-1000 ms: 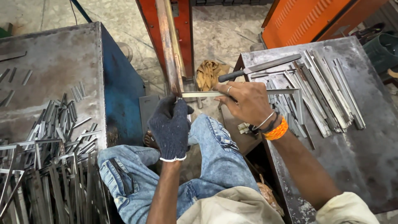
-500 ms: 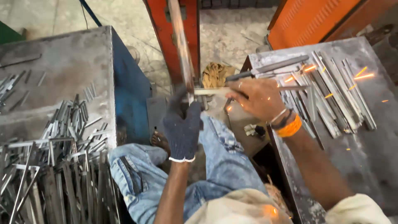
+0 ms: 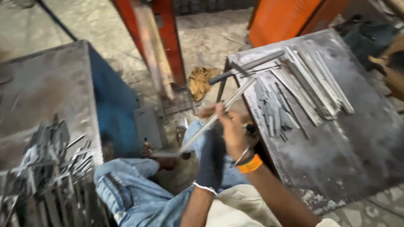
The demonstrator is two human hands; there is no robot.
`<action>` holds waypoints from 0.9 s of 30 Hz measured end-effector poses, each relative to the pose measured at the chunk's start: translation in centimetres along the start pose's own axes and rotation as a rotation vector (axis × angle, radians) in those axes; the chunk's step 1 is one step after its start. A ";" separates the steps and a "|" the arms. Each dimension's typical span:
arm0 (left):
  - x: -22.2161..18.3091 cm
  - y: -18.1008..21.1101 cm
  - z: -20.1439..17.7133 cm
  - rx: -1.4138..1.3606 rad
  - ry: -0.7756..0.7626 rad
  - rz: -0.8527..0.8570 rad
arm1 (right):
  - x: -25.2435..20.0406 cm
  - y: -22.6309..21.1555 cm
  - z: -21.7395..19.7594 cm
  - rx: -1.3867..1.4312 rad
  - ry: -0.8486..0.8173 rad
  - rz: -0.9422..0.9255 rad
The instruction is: Welding thin metal strips into rectangular frames using a spot welding machine.
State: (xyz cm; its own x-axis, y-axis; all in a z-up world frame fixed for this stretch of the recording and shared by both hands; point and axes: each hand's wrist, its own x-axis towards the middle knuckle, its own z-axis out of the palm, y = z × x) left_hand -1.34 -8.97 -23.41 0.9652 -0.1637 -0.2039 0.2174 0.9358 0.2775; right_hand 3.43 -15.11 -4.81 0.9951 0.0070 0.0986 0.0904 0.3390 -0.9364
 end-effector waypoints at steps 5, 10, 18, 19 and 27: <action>-2.4 7.4 9.9 0.521 0.173 0.341 | -4.5 5.8 -5.2 -0.177 -0.083 0.233; -2.1 10.1 12.0 0.562 0.261 0.437 | -6.7 7.7 -15.1 -0.584 -0.229 0.334; -4.6 12.0 16.3 0.903 0.432 0.621 | 2.9 9.6 -37.7 -1.639 0.646 -0.115; -4.8 12.2 16.0 0.904 0.440 0.627 | 3.7 10.0 -38.8 -1.635 0.636 -0.117; -6.4 15.4 11.0 0.946 0.333 0.853 | 6.8 10.2 -41.8 -1.414 0.658 0.157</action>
State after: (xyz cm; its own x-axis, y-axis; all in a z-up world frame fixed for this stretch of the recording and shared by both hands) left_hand -2.61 3.06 -7.48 0.7970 0.5769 0.1790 -0.2898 0.1052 0.9513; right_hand 12.82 -50.90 -27.73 0.8055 -0.5682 0.1683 -0.4251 -0.7518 -0.5041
